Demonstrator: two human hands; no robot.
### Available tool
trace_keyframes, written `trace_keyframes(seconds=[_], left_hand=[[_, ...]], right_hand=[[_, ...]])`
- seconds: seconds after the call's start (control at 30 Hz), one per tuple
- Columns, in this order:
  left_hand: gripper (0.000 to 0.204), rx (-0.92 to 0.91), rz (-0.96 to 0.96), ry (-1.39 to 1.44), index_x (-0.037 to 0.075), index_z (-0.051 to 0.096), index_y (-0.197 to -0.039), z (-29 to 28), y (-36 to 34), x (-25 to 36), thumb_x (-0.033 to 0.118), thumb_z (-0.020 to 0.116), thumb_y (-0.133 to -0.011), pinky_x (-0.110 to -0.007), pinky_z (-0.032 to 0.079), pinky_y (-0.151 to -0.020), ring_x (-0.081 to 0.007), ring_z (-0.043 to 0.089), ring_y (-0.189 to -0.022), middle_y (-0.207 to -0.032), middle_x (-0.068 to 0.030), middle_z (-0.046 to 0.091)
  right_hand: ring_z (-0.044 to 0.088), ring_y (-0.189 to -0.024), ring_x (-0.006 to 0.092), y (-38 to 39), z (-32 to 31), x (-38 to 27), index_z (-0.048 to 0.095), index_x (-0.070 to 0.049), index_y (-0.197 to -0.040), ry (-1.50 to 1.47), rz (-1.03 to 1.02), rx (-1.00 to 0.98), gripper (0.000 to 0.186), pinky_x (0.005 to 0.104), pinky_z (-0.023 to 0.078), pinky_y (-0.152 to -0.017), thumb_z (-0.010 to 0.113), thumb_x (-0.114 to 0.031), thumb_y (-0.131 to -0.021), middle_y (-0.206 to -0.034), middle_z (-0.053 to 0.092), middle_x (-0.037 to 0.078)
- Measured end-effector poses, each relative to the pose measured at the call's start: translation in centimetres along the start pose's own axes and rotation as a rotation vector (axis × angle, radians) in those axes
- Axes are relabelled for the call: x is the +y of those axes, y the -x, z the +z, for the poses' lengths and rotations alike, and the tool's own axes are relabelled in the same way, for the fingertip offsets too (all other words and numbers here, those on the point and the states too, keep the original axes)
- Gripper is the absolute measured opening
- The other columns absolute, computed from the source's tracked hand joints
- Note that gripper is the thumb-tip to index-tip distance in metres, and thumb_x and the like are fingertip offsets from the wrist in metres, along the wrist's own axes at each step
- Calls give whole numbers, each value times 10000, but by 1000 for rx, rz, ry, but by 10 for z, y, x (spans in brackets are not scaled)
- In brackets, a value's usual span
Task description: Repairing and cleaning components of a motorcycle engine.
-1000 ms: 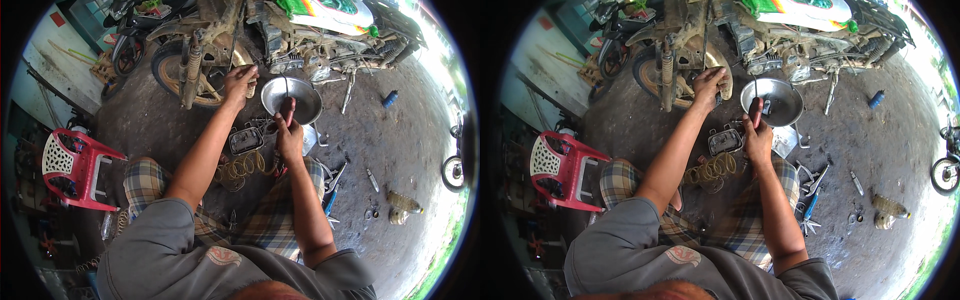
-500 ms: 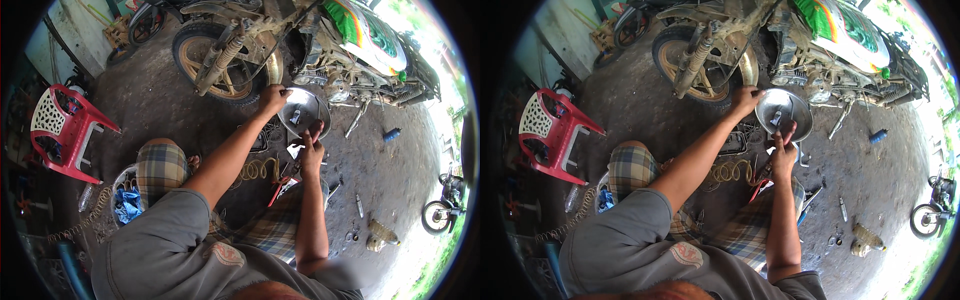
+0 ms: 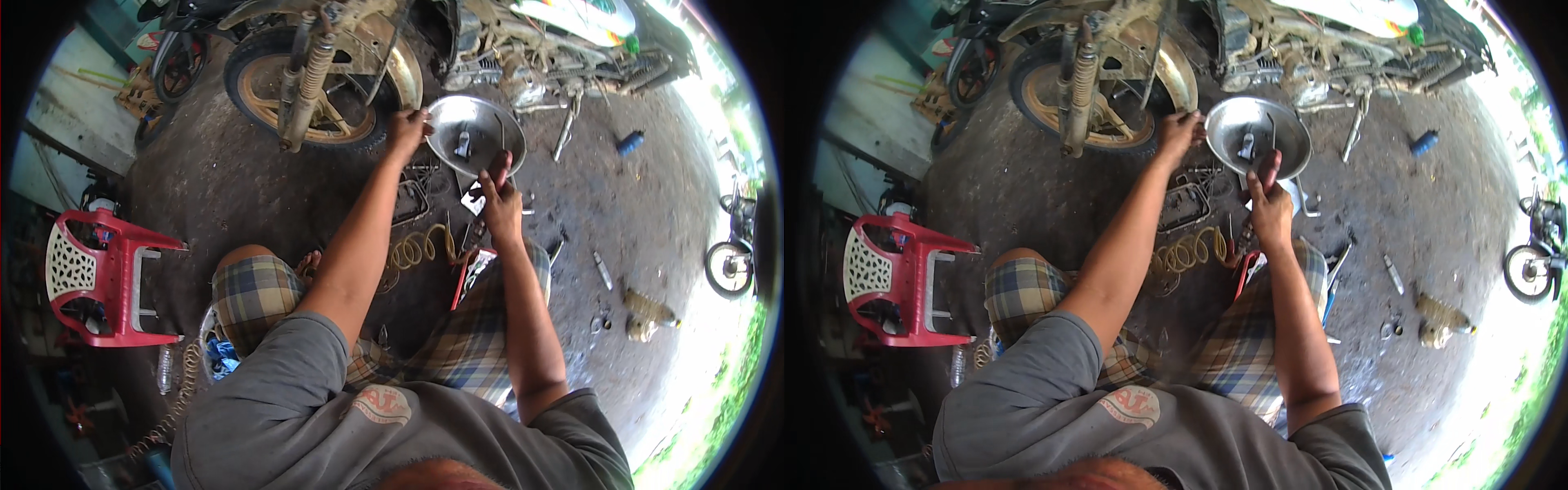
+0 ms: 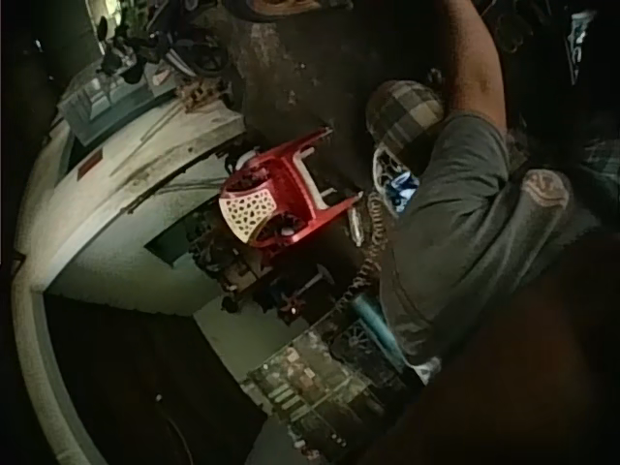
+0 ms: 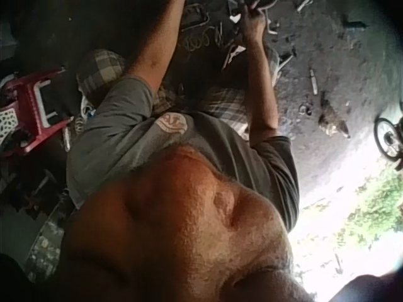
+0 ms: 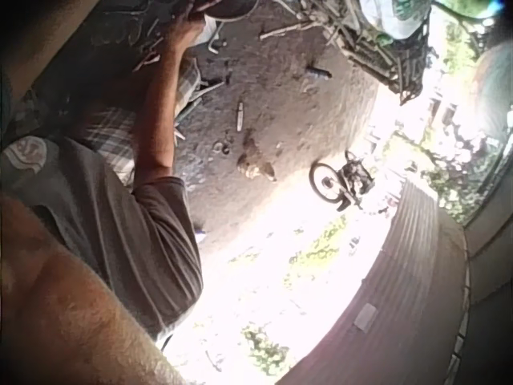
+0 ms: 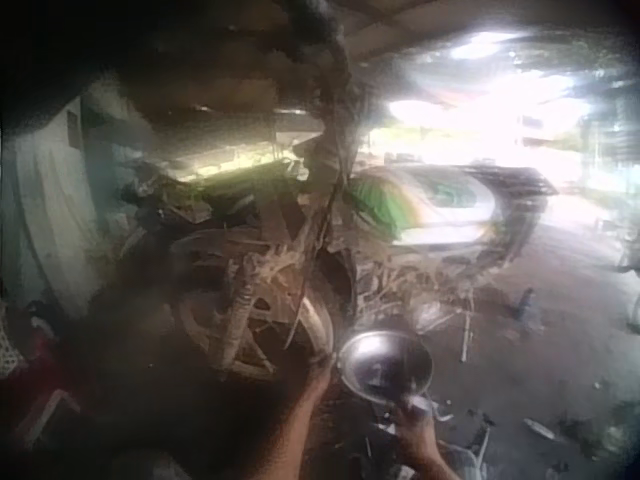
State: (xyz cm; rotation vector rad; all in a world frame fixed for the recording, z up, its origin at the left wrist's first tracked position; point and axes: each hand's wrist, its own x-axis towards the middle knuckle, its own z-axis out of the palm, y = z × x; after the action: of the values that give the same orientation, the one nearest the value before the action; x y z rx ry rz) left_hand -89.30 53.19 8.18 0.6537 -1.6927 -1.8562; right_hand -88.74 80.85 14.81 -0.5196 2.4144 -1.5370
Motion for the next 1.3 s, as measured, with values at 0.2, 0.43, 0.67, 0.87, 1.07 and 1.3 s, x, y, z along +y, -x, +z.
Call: trace_keyframes(seconds=[0.2, 0.43, 0.67, 0.87, 1.07, 1.3], left_hand=[[144, 151, -135, -106, 62, 709, -963, -74, 27, -48, 203, 681, -958, -250, 506, -544, -113, 664, -621, -782, -23, 710], [167, 214, -458, -162, 81, 675, -1014, -103, 53, -96, 233, 696, -949, -295, 532, -564, -134, 679, -678, -855, -23, 710], [322, 249, -266, -631, 7, 681, -1083, -129, 66, -140, 215, 779, -857, -393, 562, -693, -297, 707, -811, -926, -142, 735], [608, 345, -464, -977, -58, 586, -1250, -119, 103, -195, 257, 837, -793, -449, 492, -1011, -428, 603, -1200, -1275, -284, 622], [638, 461, -471, -869, 22, 568, -1348, -123, 109, -206, 197, 806, -782, -426, 478, -1031, -344, 574, -1270, -1375, -227, 586], [393, 438, -81, -658, -7, 609, -1157, -148, 88, -136, 149, 691, -806, -398, 516, -812, -260, 668, -912, -1039, -161, 689]], right_hand=[[709, -608, 273, 3, 2, -4, 704, 72, -870, 40, 8, -32, 588, 403, 550, -601, 619, -504, -949, -726, 714, 162], [666, -560, 205, -2, 14, 0, 725, 54, -865, -28, 48, -122, 550, 364, 533, -583, 620, -479, -954, -747, 718, 152], [675, -656, 230, 1, 15, 8, 708, 74, -868, 61, -18, -125, 556, 383, 517, -647, 646, -475, -930, -743, 714, 160], [717, -708, 308, 12, 19, 4, 698, 83, -832, 260, 26, -322, 589, 422, 536, -694, 635, -496, -924, -696, 694, 195], [655, -1008, 493, 30, 37, -2, 695, 59, -1011, 404, 25, -444, 534, 530, 512, -906, 634, -462, -913, -968, 674, 353], [647, -1066, 481, 18, 94, 8, 688, 95, -1046, 371, 102, -603, 581, 508, 521, -922, 642, -463, -893, -1036, 668, 360]])
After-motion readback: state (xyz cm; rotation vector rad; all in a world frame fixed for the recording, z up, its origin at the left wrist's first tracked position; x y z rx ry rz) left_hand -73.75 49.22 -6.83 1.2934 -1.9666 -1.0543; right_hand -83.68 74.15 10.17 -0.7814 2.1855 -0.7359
